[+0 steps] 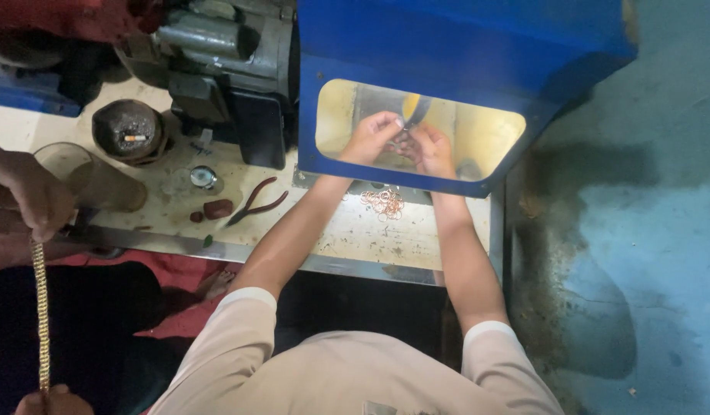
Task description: The person holds small copper-colored metal rings against a rotating grinding wheel inside a blue machine to polish their surfaces. The person repeatedly repositions the rings in their hands to treat different sides while a pile of similar rings sits on the table.
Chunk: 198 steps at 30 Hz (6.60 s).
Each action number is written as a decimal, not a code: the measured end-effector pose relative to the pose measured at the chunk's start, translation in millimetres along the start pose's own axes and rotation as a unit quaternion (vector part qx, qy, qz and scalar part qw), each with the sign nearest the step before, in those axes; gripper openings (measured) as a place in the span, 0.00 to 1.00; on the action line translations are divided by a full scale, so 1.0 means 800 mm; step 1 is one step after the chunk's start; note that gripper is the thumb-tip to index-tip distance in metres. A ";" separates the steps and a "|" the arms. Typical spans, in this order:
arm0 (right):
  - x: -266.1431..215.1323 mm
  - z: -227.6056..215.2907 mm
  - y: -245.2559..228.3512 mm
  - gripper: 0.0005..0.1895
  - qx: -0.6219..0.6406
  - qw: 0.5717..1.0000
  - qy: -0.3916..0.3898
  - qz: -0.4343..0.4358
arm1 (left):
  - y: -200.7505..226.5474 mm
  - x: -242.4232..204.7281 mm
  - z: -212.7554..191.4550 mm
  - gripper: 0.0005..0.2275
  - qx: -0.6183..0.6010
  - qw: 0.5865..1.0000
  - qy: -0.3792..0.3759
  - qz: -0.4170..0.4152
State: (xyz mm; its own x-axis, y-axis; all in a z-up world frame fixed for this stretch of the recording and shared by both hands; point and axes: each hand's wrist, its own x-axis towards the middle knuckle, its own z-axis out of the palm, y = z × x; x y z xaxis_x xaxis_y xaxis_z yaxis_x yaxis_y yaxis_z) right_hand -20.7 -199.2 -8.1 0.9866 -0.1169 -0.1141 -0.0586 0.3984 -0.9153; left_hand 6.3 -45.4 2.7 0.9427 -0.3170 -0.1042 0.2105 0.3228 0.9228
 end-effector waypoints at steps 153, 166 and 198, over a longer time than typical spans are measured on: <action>0.015 -0.008 0.000 0.06 -0.067 0.997 0.039 -0.014 | 0.032 -0.004 -0.003 0.06 0.093 0.994 -0.024 0.061; 0.010 0.023 0.006 0.07 -0.005 0.998 0.067 -0.020 | 0.010 -0.005 0.005 0.08 -0.024 0.999 0.041 0.018; 0.007 0.039 0.001 0.07 0.005 0.999 0.030 0.022 | 0.027 0.003 -0.026 0.05 0.294 0.918 -0.017 0.267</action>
State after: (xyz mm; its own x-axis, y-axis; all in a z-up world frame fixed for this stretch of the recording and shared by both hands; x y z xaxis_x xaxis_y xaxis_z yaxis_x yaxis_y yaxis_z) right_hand -10.8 -171.0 2.9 0.9722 -0.1534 -0.1767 -0.0993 0.4134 -0.9051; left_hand 18.2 -20.7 14.6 0.8595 -0.2850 0.4243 -0.4652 -0.0924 0.8804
